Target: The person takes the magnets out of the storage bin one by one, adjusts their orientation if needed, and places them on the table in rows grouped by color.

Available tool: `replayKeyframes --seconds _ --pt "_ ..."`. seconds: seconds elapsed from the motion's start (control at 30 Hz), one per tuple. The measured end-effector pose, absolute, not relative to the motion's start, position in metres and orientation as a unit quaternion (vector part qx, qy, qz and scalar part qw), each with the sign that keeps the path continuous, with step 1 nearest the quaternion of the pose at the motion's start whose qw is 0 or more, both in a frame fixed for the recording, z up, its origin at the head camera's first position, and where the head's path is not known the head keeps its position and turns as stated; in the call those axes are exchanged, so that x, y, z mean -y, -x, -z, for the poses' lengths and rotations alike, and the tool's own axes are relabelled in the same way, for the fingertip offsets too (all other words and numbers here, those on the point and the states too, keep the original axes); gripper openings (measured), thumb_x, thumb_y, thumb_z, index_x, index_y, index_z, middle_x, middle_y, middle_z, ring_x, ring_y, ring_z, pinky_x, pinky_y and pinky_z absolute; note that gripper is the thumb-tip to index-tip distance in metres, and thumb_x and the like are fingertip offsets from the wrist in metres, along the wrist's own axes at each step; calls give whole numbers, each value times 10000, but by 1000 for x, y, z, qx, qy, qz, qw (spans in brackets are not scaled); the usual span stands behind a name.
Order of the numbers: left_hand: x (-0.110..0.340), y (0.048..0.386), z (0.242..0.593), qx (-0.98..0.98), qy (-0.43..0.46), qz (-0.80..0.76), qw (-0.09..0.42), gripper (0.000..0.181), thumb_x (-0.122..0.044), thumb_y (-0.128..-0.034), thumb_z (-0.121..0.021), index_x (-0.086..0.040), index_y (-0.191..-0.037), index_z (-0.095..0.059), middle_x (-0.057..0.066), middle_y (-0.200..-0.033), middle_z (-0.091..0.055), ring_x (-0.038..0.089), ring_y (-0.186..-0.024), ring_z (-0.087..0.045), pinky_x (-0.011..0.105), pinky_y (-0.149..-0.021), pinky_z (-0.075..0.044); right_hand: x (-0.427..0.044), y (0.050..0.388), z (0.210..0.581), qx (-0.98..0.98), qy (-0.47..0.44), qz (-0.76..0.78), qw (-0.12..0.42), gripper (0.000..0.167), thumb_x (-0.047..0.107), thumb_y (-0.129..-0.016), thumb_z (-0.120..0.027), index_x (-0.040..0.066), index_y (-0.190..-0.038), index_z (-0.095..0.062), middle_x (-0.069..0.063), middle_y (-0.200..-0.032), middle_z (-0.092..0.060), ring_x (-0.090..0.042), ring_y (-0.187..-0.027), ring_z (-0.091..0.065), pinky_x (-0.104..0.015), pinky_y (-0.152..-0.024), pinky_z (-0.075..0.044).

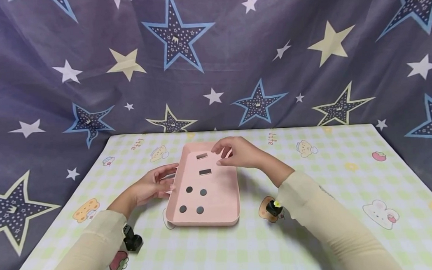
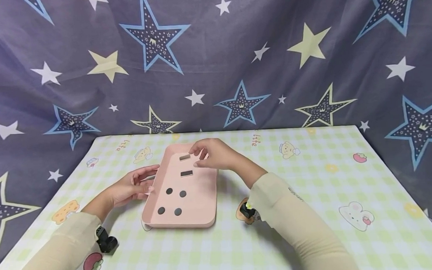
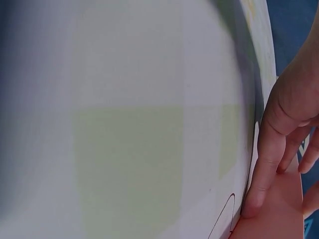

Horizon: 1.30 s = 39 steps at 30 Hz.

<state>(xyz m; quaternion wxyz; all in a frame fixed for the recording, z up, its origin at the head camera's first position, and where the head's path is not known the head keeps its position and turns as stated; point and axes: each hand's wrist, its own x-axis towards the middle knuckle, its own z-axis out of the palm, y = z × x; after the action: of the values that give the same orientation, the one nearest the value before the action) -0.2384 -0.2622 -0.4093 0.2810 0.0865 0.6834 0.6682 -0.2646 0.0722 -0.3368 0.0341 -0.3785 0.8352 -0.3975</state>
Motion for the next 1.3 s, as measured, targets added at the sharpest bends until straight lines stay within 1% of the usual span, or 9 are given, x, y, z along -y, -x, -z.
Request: replayKeyframes --seconds 0.1,0.2,0.4,0.6,0.77,0.87,1.13,1.2,1.3 --pt "263 238 409 -684 -85 -668 280 800 93 -891 -598 -52 -1557 -180 181 -1595 -172 294 -1331 -427 491 -876 -525 -67 269 337 -838 371 398 32 304 76 -819 -773 51 -1111 -692 -72 -1005 -670 -189 -881 -664 -270 -769 -547" --pt "262 238 409 -686 -84 -667 280 806 82 -888 -608 -52 -1558 -179 182 -1595 -172 296 -1328 -430 492 -878 -524 -63 271 336 -837 369 402 28 307 74 -813 -777 47 -1108 -696 -74 -994 -673 -189 -874 -664 -276 -771 -546" --pt "262 237 408 -687 -81 -666 278 810 68 -887 -619 -56 -1558 -183 179 -1597 -173 336 -1352 -397 500 -884 -519 -53 271 332 -840 364 402 19 291 71 -811 -778 43 -1090 -702 -81 -986 -683 -204 -880 -662 -267 -767 -537" --pt "262 236 407 -684 -83 -669 280 794 88 -895 -591 -52 -1558 -177 174 -1601 -162 363 -1374 -356 506 -885 -517 -43 274 337 -841 353 409 20 262 69 -812 -777 52 -1064 -710 -65 -958 -679 -174 -859 -663 -264 -774 -531" --pt "263 237 408 -681 -84 -670 282 794 93 -897 -589 -58 -1559 -179 178 -1599 -168 375 -1386 -331 509 -892 -513 -36 277 342 -845 330 420 32 249 73 -826 -767 54 -1067 -706 -138 -1000 -684 -171 -862 -660 -289 -817 -523" --pt "263 237 409 -680 -84 -670 284 798 87 -896 -595 -61 -1560 -177 185 -1596 -172 371 -1383 -338 510 -892 -512 -33 279 345 -846 318 426 35 241 62 -832 -761 47 -1065 -702 -148 -1009 -685 -186 -868 -659 -303 -829 -519" --pt "264 238 409 -677 -81 -672 288 796 87 -899 -591 -63 -1561 -175 193 -1591 -180 342 -1358 -387 511 -891 -512 -23 285 352 -847 298 440 15 213 49 -831 -754 26 -1037 -703 -149 -984 -693 -194 -867 -662 -271 -821 -513" --pt "265 238 410 -676 -81 -673 289 797 81 -899 -598 -66 -1561 -180 190 -1592 -180 336 -1355 -394 515 -895 -509 -21 286 353 -848 289 443 12 203 47 -833 -754 33 -1030 -707 -131 -972 -695 -193 -862 -656 -266 -805 -514" --pt "265 239 410 -675 -83 -673 290 792 72 -904 -602 -73 -1561 -186 184 -1593 -182 328 -1352 -400 521 -901 -504 -18 288 355 -849 274 452 9 203 35 -837 -745 12 -1035 -707 -97 -940 -692 -198 -847 -645 -271 -773 -514"
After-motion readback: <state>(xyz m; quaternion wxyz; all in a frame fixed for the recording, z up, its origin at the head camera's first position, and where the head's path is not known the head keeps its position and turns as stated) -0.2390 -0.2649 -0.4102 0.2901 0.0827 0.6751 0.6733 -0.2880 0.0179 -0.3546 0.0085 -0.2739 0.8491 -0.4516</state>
